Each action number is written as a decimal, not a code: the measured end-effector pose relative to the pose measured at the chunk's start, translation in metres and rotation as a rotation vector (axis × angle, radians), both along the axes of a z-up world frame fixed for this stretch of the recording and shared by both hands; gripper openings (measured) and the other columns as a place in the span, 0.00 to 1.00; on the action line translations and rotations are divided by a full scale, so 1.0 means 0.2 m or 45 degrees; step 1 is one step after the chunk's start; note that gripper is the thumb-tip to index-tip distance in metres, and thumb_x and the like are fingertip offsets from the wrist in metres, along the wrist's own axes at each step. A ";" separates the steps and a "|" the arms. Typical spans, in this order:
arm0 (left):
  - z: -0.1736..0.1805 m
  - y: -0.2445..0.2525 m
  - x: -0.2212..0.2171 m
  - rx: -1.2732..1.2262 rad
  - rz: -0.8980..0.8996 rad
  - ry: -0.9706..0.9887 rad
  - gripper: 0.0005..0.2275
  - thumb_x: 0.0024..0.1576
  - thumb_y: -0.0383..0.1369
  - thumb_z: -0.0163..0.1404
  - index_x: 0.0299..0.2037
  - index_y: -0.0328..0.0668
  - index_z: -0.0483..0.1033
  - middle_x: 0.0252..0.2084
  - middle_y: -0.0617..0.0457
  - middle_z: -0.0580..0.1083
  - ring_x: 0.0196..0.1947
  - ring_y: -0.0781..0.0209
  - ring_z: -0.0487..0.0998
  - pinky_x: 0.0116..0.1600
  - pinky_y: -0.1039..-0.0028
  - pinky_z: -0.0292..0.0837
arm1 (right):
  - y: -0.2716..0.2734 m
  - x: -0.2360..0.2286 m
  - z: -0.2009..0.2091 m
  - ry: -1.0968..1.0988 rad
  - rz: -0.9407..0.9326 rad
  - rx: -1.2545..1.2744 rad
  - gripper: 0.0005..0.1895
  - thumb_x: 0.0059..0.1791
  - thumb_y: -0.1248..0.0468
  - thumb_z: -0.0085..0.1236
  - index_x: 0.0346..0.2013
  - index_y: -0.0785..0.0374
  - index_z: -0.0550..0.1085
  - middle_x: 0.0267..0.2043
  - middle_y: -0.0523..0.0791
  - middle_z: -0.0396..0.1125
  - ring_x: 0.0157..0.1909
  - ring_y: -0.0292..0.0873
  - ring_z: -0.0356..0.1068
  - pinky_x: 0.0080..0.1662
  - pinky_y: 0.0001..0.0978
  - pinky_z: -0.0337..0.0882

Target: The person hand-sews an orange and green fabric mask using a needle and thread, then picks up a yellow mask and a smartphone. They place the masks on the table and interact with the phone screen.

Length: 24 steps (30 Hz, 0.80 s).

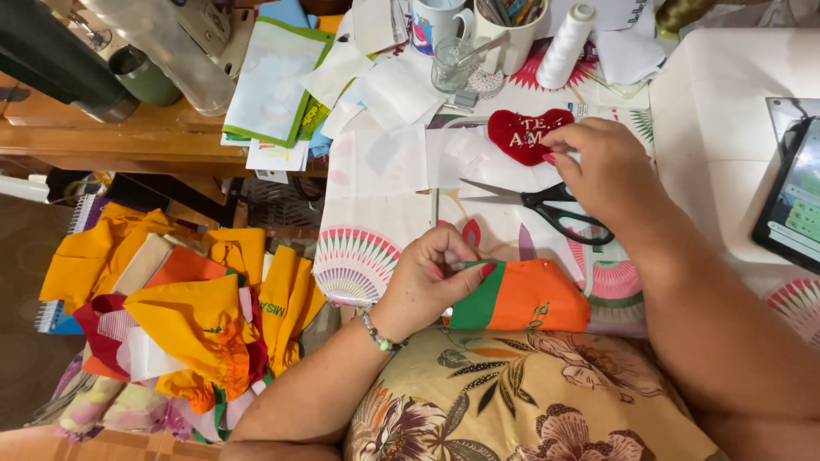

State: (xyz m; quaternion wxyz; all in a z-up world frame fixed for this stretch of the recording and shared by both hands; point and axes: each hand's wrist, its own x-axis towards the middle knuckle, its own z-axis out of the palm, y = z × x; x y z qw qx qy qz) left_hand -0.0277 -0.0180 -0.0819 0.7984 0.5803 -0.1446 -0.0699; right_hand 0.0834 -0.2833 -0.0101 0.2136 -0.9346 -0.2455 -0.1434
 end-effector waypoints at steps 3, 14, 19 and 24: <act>0.02 0.02 0.01 -0.047 -0.017 0.029 0.08 0.55 0.22 0.62 0.36 0.33 0.73 0.35 0.44 0.82 0.32 0.71 0.81 0.37 0.84 0.78 | -0.02 0.15 -0.16 -0.180 -0.044 -0.036 0.11 0.48 0.68 0.68 0.45 0.56 0.80 0.38 0.40 0.73 0.44 0.44 0.74 0.50 0.36 0.72; 0.06 0.03 0.02 -0.065 0.004 0.018 0.09 0.55 0.22 0.61 0.38 0.33 0.72 0.27 0.46 0.80 0.26 0.73 0.78 0.32 0.87 0.74 | 0.00 0.17 -0.22 -0.288 -0.006 0.021 0.14 0.47 0.69 0.69 0.46 0.56 0.76 0.36 0.40 0.72 0.40 0.43 0.72 0.44 0.34 0.73; 0.04 0.01 0.02 -0.099 0.014 0.037 0.09 0.55 0.21 0.61 0.37 0.33 0.71 0.25 0.46 0.79 0.24 0.73 0.78 0.29 0.87 0.74 | -0.01 0.19 -0.25 -0.260 -0.030 -0.028 0.08 0.51 0.68 0.66 0.42 0.57 0.76 0.36 0.44 0.71 0.40 0.47 0.72 0.43 0.37 0.73; 0.04 0.00 0.02 -0.114 0.031 0.044 0.10 0.55 0.22 0.62 0.37 0.33 0.71 0.26 0.45 0.80 0.24 0.72 0.79 0.29 0.86 0.75 | -0.01 0.18 -0.27 -0.219 -0.071 -0.006 0.08 0.52 0.68 0.65 0.45 0.58 0.75 0.37 0.44 0.71 0.40 0.47 0.73 0.42 0.37 0.74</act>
